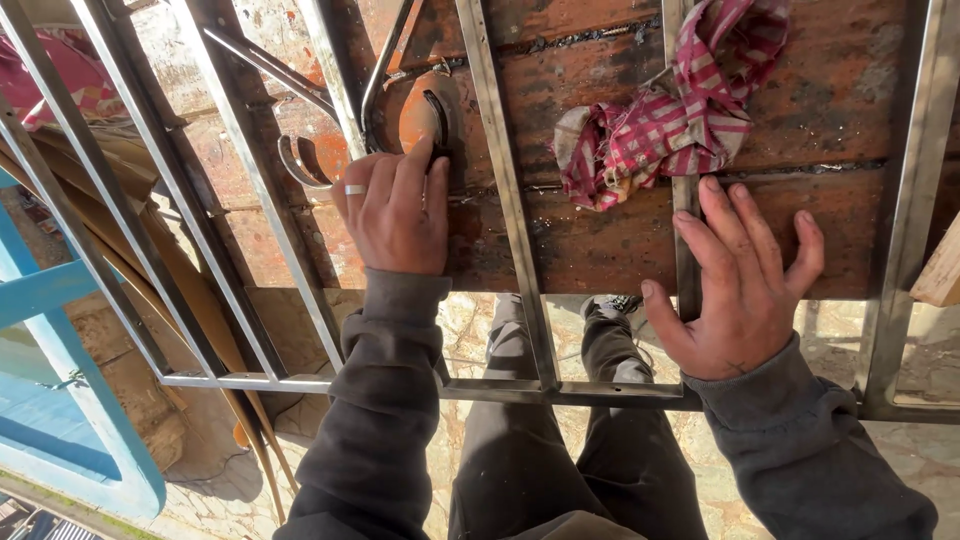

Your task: Cleaning and wet sanding the welded joints of a decorative metal frame.

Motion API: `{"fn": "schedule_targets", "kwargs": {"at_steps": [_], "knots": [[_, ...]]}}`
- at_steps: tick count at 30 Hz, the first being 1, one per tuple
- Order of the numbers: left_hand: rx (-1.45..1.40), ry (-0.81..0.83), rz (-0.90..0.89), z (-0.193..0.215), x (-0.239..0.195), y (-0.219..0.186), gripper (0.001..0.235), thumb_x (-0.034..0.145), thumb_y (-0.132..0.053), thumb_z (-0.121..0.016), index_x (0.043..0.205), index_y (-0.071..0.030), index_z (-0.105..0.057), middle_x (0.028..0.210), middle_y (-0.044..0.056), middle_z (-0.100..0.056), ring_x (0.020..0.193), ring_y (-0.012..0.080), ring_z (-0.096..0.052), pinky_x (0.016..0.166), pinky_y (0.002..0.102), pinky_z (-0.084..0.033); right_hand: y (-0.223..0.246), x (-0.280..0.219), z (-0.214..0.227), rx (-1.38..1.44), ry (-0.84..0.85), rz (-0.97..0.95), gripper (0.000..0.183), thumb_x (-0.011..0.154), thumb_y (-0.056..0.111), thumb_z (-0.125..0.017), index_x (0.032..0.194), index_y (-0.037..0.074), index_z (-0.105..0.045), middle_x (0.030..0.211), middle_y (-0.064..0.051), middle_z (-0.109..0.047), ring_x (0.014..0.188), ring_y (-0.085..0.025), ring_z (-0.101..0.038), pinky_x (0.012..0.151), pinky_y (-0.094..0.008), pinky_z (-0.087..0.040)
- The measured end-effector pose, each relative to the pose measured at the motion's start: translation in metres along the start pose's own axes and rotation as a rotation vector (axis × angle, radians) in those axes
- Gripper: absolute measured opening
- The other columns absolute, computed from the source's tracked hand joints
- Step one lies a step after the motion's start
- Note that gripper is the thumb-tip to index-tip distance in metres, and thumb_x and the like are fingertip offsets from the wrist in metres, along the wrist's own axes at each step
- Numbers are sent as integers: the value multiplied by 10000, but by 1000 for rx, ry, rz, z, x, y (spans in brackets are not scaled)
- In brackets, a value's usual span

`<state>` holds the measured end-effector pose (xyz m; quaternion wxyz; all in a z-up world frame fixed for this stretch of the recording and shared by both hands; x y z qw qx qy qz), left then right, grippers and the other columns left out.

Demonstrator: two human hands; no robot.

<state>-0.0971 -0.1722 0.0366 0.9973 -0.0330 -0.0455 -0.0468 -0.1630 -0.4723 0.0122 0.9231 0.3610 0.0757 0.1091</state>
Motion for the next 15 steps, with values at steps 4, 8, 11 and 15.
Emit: {"fn": "schedule_targets", "kwargs": {"at_steps": [4, 8, 11, 15], "knots": [[-235, -35, 238, -19, 25, -1, 172, 999, -235, -791, 1082, -116, -699, 985, 17, -708, 1037, 253, -605, 1000, 427, -406, -1, -1, -2, -19, -8, -2, 588, 946, 313, -747, 1447, 74, -551, 1622, -174, -496, 1538, -371, -435, 1269, -667, -124], [-314, 64, 419, -2, 32, 4, 166, 947, -229, -798, 933, -118, -676, 872, -3, -686, 961, 259, -591, 951, 455, -381, -2, -3, -2, -45, 10, -29, 563, 940, 324, -731, 1421, 78, -567, 1616, -167, -505, 1554, -365, -417, 1284, -663, -120], [-240, 38, 167, 29, 23, 13, 153, 887, -189, -792, 981, -133, -684, 987, 38, -648, 1065, 319, -551, 1018, 483, -345, -12, -11, -3, -93, 28, -7, 605, 982, 409, -739, 1455, 92, -534, 1610, -164, -505, 1564, -372, -360, 1280, -674, -85], [-226, 94, -14, 23, 19, 39, 163, 894, -147, -777, 1035, -145, -697, 1048, -3, -658, 1108, 272, -576, 1053, 480, -330, -1, -26, -16, -291, 34, -58, 779, 1042, 508, -656, 1625, 64, -391, 1705, -213, -398, 1618, -405, -262, 1289, -694, -47]]}}
Point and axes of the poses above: each hand's wrist, its own x-axis towards the middle knuckle, its own z-axis out of the back of the hand, y = z × x, the point moved 4 cm from there along x, towards the middle knuckle
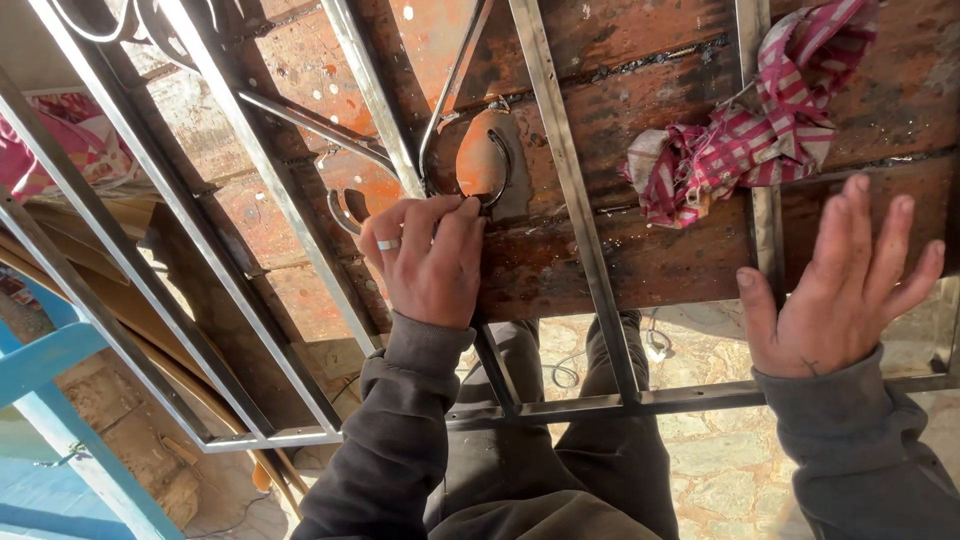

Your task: Cleaning and wet sanding the welded joints of a decorative metal frame.

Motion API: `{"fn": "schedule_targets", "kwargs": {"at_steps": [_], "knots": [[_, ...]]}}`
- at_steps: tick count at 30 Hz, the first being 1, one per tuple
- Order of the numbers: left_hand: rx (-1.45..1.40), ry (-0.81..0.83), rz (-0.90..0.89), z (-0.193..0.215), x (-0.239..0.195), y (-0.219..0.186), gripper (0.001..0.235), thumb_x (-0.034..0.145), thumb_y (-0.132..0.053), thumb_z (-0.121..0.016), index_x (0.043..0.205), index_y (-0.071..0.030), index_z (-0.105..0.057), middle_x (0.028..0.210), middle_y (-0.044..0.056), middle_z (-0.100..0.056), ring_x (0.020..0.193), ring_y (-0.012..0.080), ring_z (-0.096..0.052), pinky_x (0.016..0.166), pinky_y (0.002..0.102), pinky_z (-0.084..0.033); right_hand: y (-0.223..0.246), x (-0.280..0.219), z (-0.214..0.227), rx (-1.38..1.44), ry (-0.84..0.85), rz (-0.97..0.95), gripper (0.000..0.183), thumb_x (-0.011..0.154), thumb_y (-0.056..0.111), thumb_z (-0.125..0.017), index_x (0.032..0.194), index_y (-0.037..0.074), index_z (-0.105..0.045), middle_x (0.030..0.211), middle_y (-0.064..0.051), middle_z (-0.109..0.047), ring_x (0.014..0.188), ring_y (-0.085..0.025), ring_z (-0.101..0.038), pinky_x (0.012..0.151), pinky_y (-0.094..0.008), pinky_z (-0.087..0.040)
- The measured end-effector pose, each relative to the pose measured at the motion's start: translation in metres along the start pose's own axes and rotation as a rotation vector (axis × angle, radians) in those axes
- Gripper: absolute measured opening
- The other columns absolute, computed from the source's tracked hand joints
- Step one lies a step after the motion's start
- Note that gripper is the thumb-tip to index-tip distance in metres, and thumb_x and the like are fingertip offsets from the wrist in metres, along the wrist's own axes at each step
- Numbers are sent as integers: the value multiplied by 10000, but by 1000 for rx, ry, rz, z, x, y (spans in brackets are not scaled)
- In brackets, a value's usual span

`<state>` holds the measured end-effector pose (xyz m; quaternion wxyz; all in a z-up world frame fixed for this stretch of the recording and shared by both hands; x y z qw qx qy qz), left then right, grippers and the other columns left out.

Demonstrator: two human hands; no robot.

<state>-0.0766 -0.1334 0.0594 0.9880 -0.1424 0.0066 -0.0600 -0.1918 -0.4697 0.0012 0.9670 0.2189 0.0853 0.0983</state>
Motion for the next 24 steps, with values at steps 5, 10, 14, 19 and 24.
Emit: {"fn": "schedule_targets", "kwargs": {"at_steps": [5, 10, 14, 19, 24], "knots": [[-200, 79, -21, -21, 15, 3, 165, 984, -183, -815, 1074, -111, -697, 1009, 31, -615, 1079, 256, -559, 1010, 437, -388, 15, -2, -10, -297, 110, -363, 823, 1181, 561, -410, 1746, 46, -106, 1823, -227, -158, 1642, -488, -75, 1276, -684, -8], [-141, 125, -188, 5, 18, 22, 144, 960, -160, -789, 1072, -122, -706, 1017, -10, -641, 1060, 218, -573, 957, 434, -396, 24, 6, 0, -310, 74, -380, 798, 1213, 600, -397, 1712, 29, -150, 1802, -238, -218, 1632, -459, -114, 1266, -642, -48], [-244, 98, -207, -12, 17, 16, 133, 977, -126, -798, 985, -136, -666, 981, -16, -625, 1052, 223, -578, 971, 425, -406, 33, 14, 5, -347, 46, -329, 831, 1151, 585, -431, 1704, -13, -265, 1761, -268, -338, 1622, -477, -188, 1280, -684, -116], [-271, 148, -170, -1, 21, 24, 156, 944, -165, -810, 1027, -115, -687, 979, 6, -624, 1042, 241, -572, 946, 432, -385, 37, 9, 10, -333, 64, -351, 824, 1172, 591, -447, 1682, -42, -314, 1735, -280, -375, 1616, -466, -230, 1278, -658, -157], [-213, 135, -321, 1, 22, 27, 137, 960, -129, -795, 1054, -148, -697, 1017, -46, -654, 1061, 189, -589, 962, 422, -380, 41, 21, 14, -247, 38, -364, 779, 1171, 575, -462, 1607, -61, -351, 1661, -305, -398, 1561, -499, -266, 1245, -684, -191]]}}
Point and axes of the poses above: each hand's wrist, its own x-axis towards the middle knuckle, its own z-axis out of the back of the hand, y = z × x, the point moved 4 cm from there along x, towards the middle knuckle
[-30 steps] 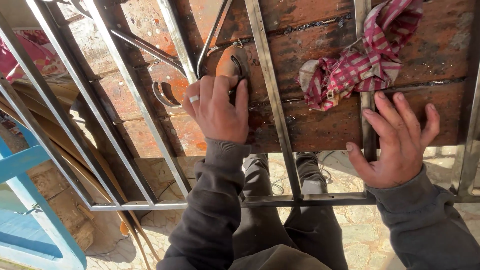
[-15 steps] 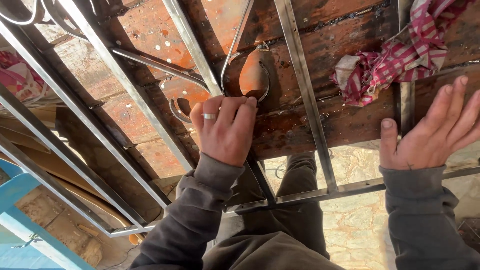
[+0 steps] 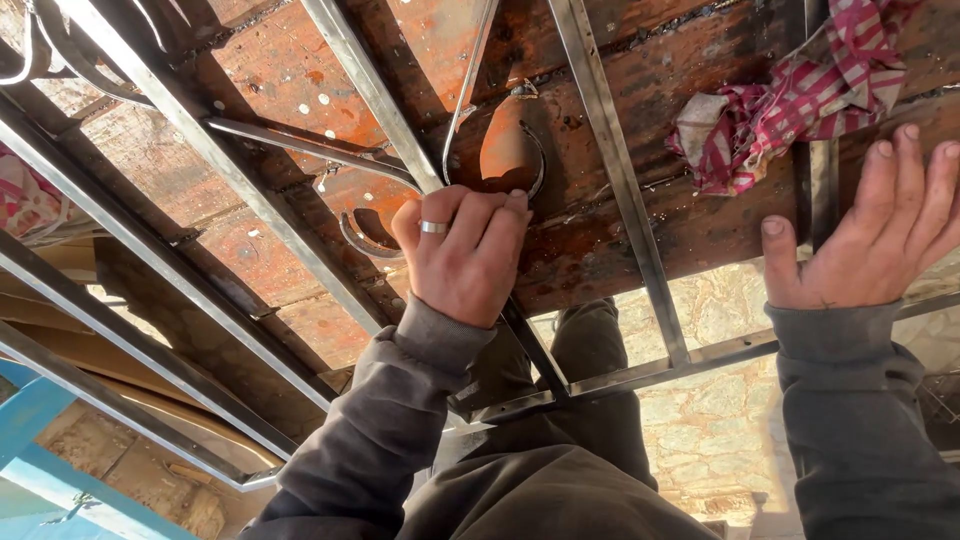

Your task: Cleaning and wet sanding the welded joints of a decorative metal frame.

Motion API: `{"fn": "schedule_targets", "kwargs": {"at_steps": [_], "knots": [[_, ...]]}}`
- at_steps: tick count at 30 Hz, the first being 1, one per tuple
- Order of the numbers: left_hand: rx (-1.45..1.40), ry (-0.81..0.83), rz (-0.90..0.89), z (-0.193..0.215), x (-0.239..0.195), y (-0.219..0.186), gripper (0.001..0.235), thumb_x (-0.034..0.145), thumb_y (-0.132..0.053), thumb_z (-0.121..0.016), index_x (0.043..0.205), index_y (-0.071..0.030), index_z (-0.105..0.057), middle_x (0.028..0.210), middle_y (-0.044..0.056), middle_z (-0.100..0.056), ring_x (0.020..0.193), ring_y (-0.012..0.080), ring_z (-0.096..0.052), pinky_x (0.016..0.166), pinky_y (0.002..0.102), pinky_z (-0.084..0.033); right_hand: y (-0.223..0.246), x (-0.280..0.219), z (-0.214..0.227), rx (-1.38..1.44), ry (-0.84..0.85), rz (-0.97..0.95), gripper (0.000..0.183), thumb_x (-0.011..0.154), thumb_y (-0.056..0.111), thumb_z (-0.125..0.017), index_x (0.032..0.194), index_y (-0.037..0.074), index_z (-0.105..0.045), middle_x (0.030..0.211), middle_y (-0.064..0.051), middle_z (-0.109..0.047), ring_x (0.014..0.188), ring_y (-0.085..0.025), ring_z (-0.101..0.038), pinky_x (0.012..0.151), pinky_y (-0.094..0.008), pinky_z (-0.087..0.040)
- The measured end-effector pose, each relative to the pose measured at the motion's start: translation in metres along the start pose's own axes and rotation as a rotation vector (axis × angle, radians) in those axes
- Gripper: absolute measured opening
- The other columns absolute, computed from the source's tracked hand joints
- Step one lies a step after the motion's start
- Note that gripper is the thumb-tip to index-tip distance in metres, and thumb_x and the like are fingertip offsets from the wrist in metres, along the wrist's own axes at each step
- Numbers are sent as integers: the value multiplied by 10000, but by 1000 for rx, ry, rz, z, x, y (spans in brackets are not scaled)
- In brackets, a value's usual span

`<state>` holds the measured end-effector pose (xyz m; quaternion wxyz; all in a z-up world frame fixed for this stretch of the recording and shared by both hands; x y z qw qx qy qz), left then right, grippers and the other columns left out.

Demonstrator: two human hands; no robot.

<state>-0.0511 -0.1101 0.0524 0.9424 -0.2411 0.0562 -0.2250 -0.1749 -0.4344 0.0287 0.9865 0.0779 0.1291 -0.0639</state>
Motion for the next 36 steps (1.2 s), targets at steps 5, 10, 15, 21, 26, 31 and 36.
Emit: {"fn": "schedule_targets", "kwargs": {"at_steps": [5, 10, 15, 21, 26, 31, 36], "knots": [[-102, -7, 160, -9, 7, -2, 163, 968, -184, -831, 1007, -144, -678, 982, -6, -627, 1060, 227, -585, 988, 444, -377, 12, 6, 8, 22, -7, -22, 781, 1144, 561, -465, 1614, -57, -376, 1657, -289, -408, 1558, -499, -289, 1228, -683, -229], [70, -1, 38, 12, -1, 8, 138, 947, -144, -758, 1069, -167, -697, 1024, -44, -643, 1090, 201, -594, 1059, 467, -346, -2, 0, -1, 0, -8, -6, 772, 1130, 544, -467, 1611, -54, -389, 1655, -287, -410, 1557, -491, -303, 1245, -672, -258], [76, 90, -78, -1, 1, 9, 152, 950, -121, -702, 1098, -154, -706, 1006, 8, -610, 1109, 209, -597, 1131, 461, -366, 0, -6, 0, -97, -12, 39, 764, 1132, 527, -451, 1631, -50, -404, 1685, -252, -405, 1592, -463, -292, 1255, -632, -245], [155, 192, -246, 12, 4, 16, 185, 915, -128, -688, 1097, -151, -668, 1015, 18, -617, 1101, 221, -596, 1089, 465, -380, 1, -2, 4, 47, -41, 27, 728, 1184, 524, -497, 1603, -65, -407, 1647, -281, -388, 1515, -468, -401, 1224, -616, -359], [154, 219, -257, -3, 13, 1, 103, 952, -143, -704, 1035, -125, -645, 970, 40, -578, 1057, 259, -582, 1084, 472, -403, 1, -7, 4, -22, -76, 84, 772, 1126, 473, -569, 1660, -52, -381, 1692, -255, -360, 1529, -448, -443, 1211, -545, -404], [254, 194, -286, 4, 3, 5, 124, 991, -177, -730, 1033, -133, -622, 996, 35, -590, 1063, 260, -581, 1062, 498, -387, -16, -21, -14, 83, -79, 56, 744, 1175, 433, -615, 1667, -45, -328, 1688, -240, -323, 1519, -404, -456, 1272, -478, -465], [364, 212, -365, -6, -6, 10, 162, 965, -179, -755, 1061, -109, -646, 1063, 68, -628, 1077, 278, -583, 1069, 506, -386, -26, -37, -36, 96, -159, 64, 711, 1097, 371, -558, 1657, 13, -305, 1676, -224, -362, 1404, -379, -493, 1164, -460, -469]]}}
Point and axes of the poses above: each hand's wrist, its own x-axis towards the middle knuckle, its own z-axis out of the back of the hand, y = z × x, the point moved 4 cm from there along x, towards the middle knuckle
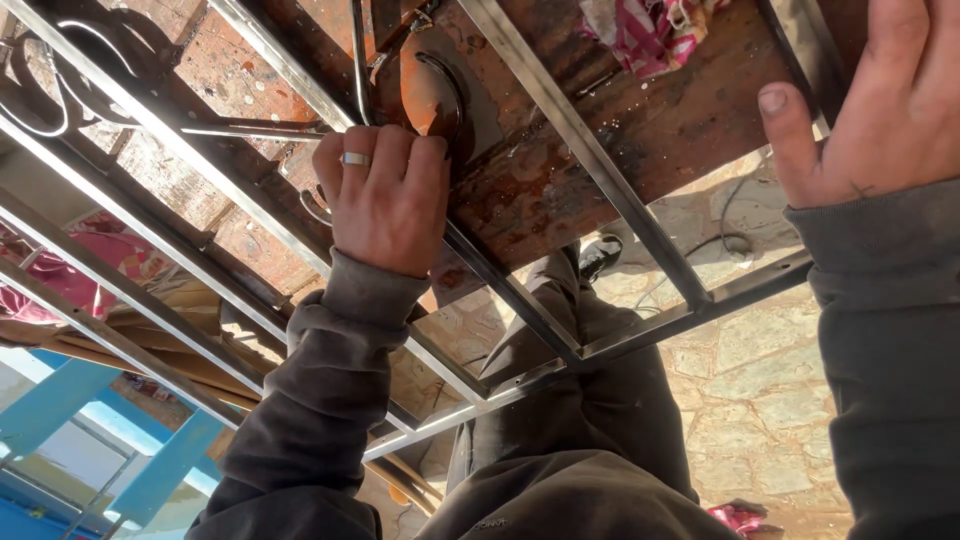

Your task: Cleaning and wet sanding the welded joints of a decorative metal frame.

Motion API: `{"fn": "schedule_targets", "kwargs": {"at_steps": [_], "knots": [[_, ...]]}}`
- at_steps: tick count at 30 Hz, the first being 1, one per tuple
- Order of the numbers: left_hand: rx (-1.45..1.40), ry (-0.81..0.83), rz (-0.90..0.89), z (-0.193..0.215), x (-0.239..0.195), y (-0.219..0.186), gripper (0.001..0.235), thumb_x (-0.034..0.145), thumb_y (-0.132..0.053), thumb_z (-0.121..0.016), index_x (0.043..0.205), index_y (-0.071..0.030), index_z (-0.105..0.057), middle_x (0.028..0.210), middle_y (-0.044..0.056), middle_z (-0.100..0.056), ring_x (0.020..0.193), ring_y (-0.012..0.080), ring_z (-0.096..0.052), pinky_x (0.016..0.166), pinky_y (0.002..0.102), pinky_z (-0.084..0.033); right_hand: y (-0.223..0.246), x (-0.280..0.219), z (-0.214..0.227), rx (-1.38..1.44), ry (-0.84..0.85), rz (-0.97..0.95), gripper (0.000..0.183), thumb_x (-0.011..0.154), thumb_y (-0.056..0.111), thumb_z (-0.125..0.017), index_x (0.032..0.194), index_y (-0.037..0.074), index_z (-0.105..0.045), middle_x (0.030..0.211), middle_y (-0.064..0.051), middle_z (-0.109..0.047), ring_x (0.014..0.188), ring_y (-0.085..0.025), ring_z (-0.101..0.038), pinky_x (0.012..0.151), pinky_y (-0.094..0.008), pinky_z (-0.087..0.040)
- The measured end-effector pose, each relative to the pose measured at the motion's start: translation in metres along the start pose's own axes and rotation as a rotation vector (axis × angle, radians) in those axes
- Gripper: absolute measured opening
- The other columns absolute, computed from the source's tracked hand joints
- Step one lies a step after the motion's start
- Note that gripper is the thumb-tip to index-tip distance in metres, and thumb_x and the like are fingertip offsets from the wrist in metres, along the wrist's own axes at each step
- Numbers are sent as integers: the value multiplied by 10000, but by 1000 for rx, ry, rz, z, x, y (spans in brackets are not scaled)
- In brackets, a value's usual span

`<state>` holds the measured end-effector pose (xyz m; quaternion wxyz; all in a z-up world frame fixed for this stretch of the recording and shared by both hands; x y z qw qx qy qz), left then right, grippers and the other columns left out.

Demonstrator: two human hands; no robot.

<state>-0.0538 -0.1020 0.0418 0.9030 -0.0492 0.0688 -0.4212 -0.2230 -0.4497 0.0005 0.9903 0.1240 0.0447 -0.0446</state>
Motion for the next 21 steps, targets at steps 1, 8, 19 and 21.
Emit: {"fn": "schedule_targets", "kwargs": {"at_steps": [1, 8, 19, 21], "knots": [[-54, -10, 21, -4, -5, 5, 176, 987, -187, -786, 1080, -109, -659, 1033, 55, -620, 1053, 275, -571, 1057, 505, -389, -2, -6, -4, -15, -19, -20, 709, 1092, 380, -569, 1650, 25, -314, 1617, -216, -391, 1326, -376, -512, 1099, -468, -482], [6, -26, -212, 30, 11, 25, 302, 891, -305, -885, 991, -99, -687, 1014, 60, -642, 1049, 309, -574, 973, 511, -417, -21, -28, -48, 69, -88, -44, 388, 1114, 293, -583, 1421, 55, -593, 1142, -158, -598, 916, -325, -605, 787, -425, -506], [-30, -240, -76, 18, 31, -5, 155, 1009, -184, -735, 1062, -41, -710, 1172, 116, -689, 1120, 340, -577, 972, 497, -424, -14, -32, -55, 229, -140, 3, 183, 1159, 210, -528, 1200, 51, -610, 976, -96, -655, 860, -268, -679, 773, -350, -567], [-48, -175, -82, 24, 16, 4, 157, 1038, -189, -742, 1007, -43, -691, 1179, 135, -701, 1120, 361, -591, 946, 490, -434, -14, -27, -57, 267, -151, 14, 182, 1163, 203, -522, 1214, 48, -604, 991, -100, -655, 878, -270, -681, 788, -348, -570]]}}
Point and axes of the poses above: each hand's wrist, its own x-axis towards the middle knuckle, its own z-axis out of the back of the hand, y = z × x, the point moved 4 cm from there along x, towards the middle knuckle
